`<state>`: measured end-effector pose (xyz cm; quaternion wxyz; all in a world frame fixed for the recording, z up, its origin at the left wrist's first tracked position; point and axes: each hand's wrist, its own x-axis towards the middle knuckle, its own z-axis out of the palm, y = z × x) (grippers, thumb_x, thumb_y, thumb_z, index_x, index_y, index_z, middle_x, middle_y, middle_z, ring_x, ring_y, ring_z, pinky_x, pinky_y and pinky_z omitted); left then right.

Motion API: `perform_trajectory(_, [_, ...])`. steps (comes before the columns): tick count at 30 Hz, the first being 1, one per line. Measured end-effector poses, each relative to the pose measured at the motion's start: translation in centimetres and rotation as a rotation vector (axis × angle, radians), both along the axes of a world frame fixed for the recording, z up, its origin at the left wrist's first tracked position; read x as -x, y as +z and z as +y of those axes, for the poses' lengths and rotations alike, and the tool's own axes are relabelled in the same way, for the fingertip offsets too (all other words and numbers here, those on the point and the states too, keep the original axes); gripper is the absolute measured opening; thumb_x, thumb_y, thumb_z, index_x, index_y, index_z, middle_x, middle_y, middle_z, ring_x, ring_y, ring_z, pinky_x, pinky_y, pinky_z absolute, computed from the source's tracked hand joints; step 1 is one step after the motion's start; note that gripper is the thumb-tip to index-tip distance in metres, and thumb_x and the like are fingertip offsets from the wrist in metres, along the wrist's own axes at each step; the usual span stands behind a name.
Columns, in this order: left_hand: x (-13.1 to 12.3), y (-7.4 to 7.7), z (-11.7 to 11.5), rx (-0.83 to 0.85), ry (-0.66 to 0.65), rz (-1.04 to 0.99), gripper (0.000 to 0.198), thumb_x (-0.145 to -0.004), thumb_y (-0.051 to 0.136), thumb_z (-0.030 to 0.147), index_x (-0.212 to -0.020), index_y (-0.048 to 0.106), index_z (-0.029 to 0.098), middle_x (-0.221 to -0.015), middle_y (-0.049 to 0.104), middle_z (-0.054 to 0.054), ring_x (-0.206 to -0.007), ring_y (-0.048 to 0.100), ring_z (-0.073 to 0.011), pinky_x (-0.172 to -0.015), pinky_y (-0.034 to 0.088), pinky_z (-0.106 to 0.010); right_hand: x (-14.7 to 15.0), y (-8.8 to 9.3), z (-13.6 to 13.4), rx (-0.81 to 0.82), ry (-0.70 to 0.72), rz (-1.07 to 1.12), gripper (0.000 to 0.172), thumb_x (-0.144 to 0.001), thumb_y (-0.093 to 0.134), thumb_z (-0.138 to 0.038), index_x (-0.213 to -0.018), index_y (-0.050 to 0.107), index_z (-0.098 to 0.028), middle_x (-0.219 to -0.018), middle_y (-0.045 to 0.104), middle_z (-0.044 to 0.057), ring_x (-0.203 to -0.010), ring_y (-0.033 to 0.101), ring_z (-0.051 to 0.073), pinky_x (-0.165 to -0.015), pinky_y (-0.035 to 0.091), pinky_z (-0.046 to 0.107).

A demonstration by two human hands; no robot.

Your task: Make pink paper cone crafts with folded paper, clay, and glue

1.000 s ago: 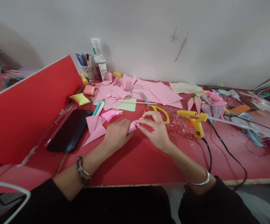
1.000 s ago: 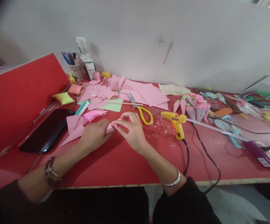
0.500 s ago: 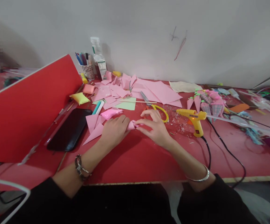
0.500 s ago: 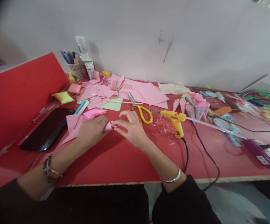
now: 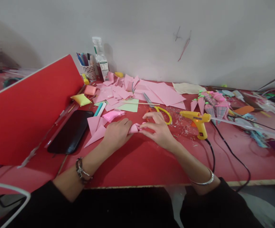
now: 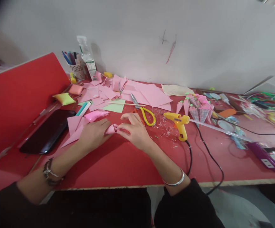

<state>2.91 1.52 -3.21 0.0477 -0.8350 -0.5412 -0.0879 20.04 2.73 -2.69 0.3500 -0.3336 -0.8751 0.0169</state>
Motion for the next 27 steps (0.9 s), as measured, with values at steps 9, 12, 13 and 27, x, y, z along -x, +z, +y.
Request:
perform_trajectory(9, [0.01, -0.15, -0.03, 0.097, 0.035, -0.069, 0.029, -0.079, 0.045, 0.040, -0.079, 0.058, 0.014, -0.074, 0.061, -0.006, -0.063, 0.057, -0.0189, -0.042, 0.024, -0.024, 0.17, 0.12, -0.17, 0.002, -0.031, -0.025, 0.017, -0.079, 0.051, -0.029, -0.067, 0.059, -0.020, -0.086, 0.050, 0.003, -0.083, 0.045, 0.017, -0.075, 0.036, 0.035])
perform_trajectory(12, [-0.04, -0.21, -0.03, 0.104, 0.051, -0.088, 0.029, -0.079, 0.044, 0.040, -0.078, 0.059, 0.015, -0.073, 0.061, -0.006, -0.063, 0.057, -0.0183, -0.043, 0.025, -0.024, 0.20, 0.21, -0.23, 0.013, -0.028, -0.035, 0.018, -0.080, 0.050, -0.029, -0.066, 0.059, -0.020, -0.086, 0.050, 0.003, -0.082, 0.045, 0.017, -0.074, 0.036, 0.034])
perform_trajectory(13, [-0.04, -0.23, -0.02, 0.107, 0.055, -0.091, 0.028, -0.079, 0.044, 0.039, -0.077, 0.059, 0.015, -0.073, 0.061, -0.005, -0.064, 0.058, -0.0182, -0.043, 0.025, -0.024, 0.20, 0.23, -0.25, 0.014, -0.027, -0.035, 0.019, -0.080, 0.050, -0.029, -0.066, 0.058, -0.019, -0.085, 0.049, 0.003, -0.082, 0.044, 0.017, -0.074, 0.036, 0.034])
perform_trajectory(27, [0.23, -0.37, 0.34, 0.254, -0.048, -0.510, 0.019, -0.075, 0.042, 0.027, -0.065, 0.053, 0.014, -0.061, 0.048, 0.000, -0.055, 0.047, -0.0135, -0.048, 0.029, -0.023, 0.10, 0.55, -0.46, 0.080, 0.015, 0.158, 0.017, -0.077, 0.050, -0.030, -0.093, 0.054, -0.022, -0.090, 0.048, 0.004, -0.088, 0.047, 0.018, -0.080, 0.039, 0.038])
